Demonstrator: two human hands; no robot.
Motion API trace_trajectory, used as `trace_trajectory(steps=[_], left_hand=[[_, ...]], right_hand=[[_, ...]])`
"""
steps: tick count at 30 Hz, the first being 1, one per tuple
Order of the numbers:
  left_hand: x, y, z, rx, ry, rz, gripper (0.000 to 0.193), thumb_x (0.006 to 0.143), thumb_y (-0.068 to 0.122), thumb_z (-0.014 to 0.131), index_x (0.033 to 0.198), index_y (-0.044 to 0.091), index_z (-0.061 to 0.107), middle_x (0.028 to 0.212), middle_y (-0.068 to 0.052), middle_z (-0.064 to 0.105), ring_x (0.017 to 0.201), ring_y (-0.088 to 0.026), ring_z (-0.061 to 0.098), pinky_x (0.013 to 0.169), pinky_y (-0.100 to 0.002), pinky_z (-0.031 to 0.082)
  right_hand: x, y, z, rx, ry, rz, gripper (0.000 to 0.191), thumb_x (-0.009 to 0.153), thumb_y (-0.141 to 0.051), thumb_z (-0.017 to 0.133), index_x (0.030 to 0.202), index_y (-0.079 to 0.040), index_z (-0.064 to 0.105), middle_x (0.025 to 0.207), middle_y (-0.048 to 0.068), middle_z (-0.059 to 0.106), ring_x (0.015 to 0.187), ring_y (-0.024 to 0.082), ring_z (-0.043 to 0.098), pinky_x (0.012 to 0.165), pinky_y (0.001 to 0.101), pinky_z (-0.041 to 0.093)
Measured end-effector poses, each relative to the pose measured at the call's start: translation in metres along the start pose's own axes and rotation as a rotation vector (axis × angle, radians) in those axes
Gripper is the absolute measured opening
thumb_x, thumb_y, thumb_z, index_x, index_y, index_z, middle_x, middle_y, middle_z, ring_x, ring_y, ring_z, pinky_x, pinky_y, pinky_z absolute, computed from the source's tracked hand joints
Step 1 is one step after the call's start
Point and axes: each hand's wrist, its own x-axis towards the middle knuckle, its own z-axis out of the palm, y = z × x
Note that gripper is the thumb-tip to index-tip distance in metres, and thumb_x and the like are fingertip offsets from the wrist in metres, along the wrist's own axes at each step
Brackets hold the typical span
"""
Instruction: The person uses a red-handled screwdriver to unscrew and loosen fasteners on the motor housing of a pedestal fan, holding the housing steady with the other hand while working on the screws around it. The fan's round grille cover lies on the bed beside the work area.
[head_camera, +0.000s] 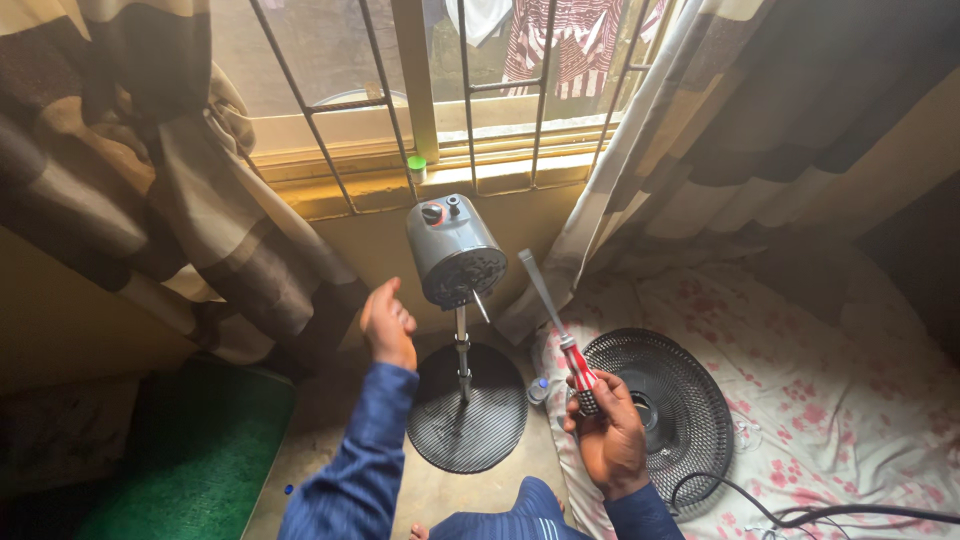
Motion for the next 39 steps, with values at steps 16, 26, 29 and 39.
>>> trace_trajectory(steps=[16,26,29,39], left_hand=[[-0.105,-0.074,-0.042,-0.298,-0.209,-0.583,0.032,0.099,0.002,0.050,0.129,-0.007,0.050,0.125,-0.027,0.064,0.108,-0.030,0.070,0.095,-0.034,0.059],[-0.106,-0.077,-0.044,-0.250,-0.153,-0.558,0.033,0.101,0.031,0.060,0.115,0.002,0.065,0.103,-0.013,0.071,0.087,-0.018,0.069,0.070,-0.026,0.057],[-0.106,-0.081,-0.045,-0.267,-0.184,-0.543,0.033,0.102,0.031,0.059,0.116,0.001,0.064,0.103,-0.011,0.071,0.087,-0.018,0.068,0.072,-0.027,0.056],[-0.087,-0.086,-0.049,-0.248,-0.254,-0.591,0.035,0.099,0.007,0.048,0.131,-0.004,0.060,0.110,-0.014,0.069,0.090,-0.019,0.066,0.078,-0.028,0.054]], right_hand=[[-0.013,0.009,-0.017,-0.496,-0.112,0.134,0.049,0.076,0.007,0.050,0.124,0.001,0.058,0.100,0.012,0.064,0.087,0.021,0.067,0.083,0.0341,0.054],[-0.017,0.011,-0.028,-0.584,-0.266,0.219,0.051,0.074,0.007,0.052,0.124,-0.002,0.057,0.100,0.008,0.062,0.087,0.018,0.064,0.083,0.0322,0.054],[-0.020,0.012,-0.028,-0.720,-0.345,0.192,0.049,0.075,0.006,0.054,0.123,-0.001,0.058,0.101,0.007,0.062,0.088,0.015,0.063,0.084,0.0302,0.054],[-0.023,0.011,-0.017,-1.100,-0.295,0.178,0.044,0.074,-0.001,0.058,0.117,-0.005,0.064,0.093,0.003,0.065,0.082,0.011,0.061,0.074,0.0260,0.053]])
